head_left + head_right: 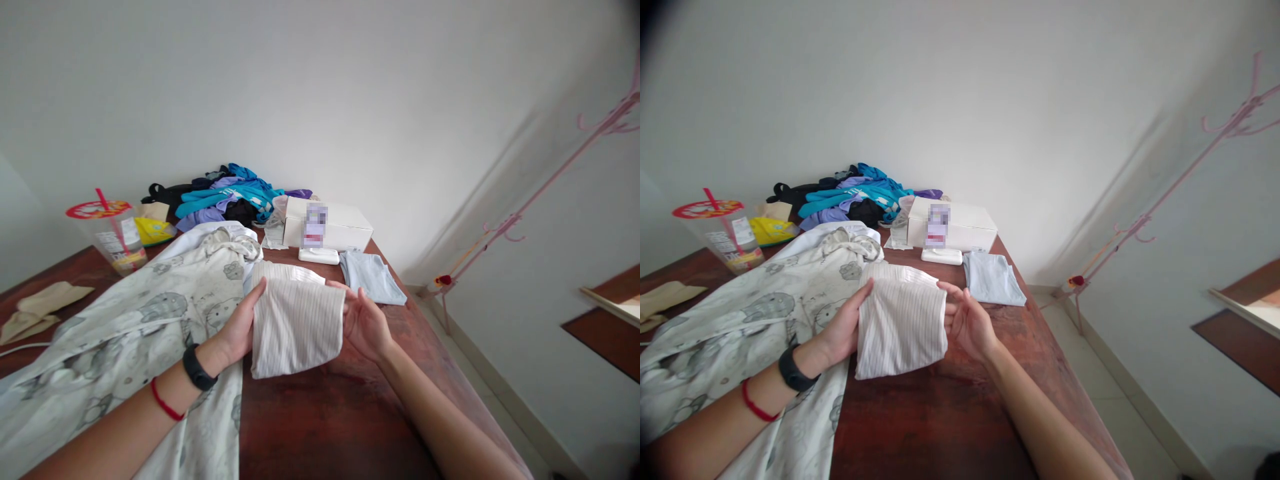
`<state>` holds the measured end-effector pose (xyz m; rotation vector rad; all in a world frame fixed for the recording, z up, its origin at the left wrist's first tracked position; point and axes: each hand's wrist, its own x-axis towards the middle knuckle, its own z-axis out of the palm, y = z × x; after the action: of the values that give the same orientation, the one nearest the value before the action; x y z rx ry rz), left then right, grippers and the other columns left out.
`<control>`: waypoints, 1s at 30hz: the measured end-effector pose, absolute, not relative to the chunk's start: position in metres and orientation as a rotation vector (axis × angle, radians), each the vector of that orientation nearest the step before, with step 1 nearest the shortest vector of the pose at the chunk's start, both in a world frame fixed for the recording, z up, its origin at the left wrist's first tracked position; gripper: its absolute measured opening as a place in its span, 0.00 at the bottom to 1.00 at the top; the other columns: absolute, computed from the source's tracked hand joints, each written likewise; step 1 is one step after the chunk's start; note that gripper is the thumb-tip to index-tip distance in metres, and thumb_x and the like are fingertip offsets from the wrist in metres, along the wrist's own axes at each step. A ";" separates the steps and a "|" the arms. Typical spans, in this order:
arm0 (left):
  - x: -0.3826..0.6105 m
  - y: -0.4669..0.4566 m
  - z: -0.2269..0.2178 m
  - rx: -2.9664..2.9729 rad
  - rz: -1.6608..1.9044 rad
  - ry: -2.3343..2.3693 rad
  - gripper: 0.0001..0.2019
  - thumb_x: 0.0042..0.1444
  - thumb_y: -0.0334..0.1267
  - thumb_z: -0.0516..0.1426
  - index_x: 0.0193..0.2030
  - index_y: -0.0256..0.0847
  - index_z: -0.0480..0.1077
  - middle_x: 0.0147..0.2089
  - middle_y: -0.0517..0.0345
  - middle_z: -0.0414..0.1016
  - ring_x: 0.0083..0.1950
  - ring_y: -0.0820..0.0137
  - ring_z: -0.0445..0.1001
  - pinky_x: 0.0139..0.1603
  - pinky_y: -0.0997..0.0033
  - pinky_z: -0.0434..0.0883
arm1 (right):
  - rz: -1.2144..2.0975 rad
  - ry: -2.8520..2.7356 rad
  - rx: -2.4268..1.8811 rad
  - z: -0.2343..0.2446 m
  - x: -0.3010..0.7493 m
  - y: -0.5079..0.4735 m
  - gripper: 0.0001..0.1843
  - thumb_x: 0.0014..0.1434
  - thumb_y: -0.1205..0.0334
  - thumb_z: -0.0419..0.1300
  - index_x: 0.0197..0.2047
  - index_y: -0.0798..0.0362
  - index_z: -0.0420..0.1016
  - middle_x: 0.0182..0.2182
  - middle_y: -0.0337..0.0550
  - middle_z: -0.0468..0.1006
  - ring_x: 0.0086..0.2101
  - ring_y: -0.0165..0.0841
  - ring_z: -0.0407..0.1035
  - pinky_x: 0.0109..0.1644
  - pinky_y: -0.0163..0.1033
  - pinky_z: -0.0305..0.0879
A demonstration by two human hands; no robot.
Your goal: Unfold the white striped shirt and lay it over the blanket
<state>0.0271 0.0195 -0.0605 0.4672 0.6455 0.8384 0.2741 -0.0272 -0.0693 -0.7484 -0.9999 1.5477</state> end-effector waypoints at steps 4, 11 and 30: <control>0.027 0.021 -0.062 0.482 0.874 0.627 0.22 0.65 0.48 0.58 0.60 0.35 0.73 0.48 0.47 0.83 0.55 0.54 0.80 0.61 0.59 0.72 | 1.647 -1.059 -0.732 -0.069 0.277 -0.027 0.33 0.65 0.32 0.49 0.53 0.53 0.74 0.20 0.38 0.76 0.16 0.33 0.69 0.22 0.36 0.64; 0.026 0.022 -0.066 0.501 0.859 0.623 0.26 0.62 0.49 0.62 0.62 0.37 0.71 0.48 0.47 0.84 0.54 0.53 0.80 0.63 0.57 0.70 | 1.431 -1.208 -0.891 -0.080 0.264 -0.021 0.18 0.62 0.48 0.64 0.43 0.55 0.78 0.30 0.45 0.82 0.26 0.34 0.76 0.34 0.38 0.70; 0.023 0.034 -0.072 0.470 0.943 0.743 0.28 0.64 0.54 0.57 0.64 0.36 0.68 0.50 0.44 0.83 0.52 0.53 0.81 0.64 0.53 0.70 | 1.463 -1.561 -1.240 -0.083 0.267 -0.024 0.26 0.60 0.38 0.62 0.34 0.57 0.75 0.29 0.42 0.78 0.26 0.29 0.73 0.29 0.33 0.68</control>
<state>0.0234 0.0336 -0.0724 0.4695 0.7431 0.9429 0.2666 -0.0240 -0.0826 -1.2404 -1.5605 1.4632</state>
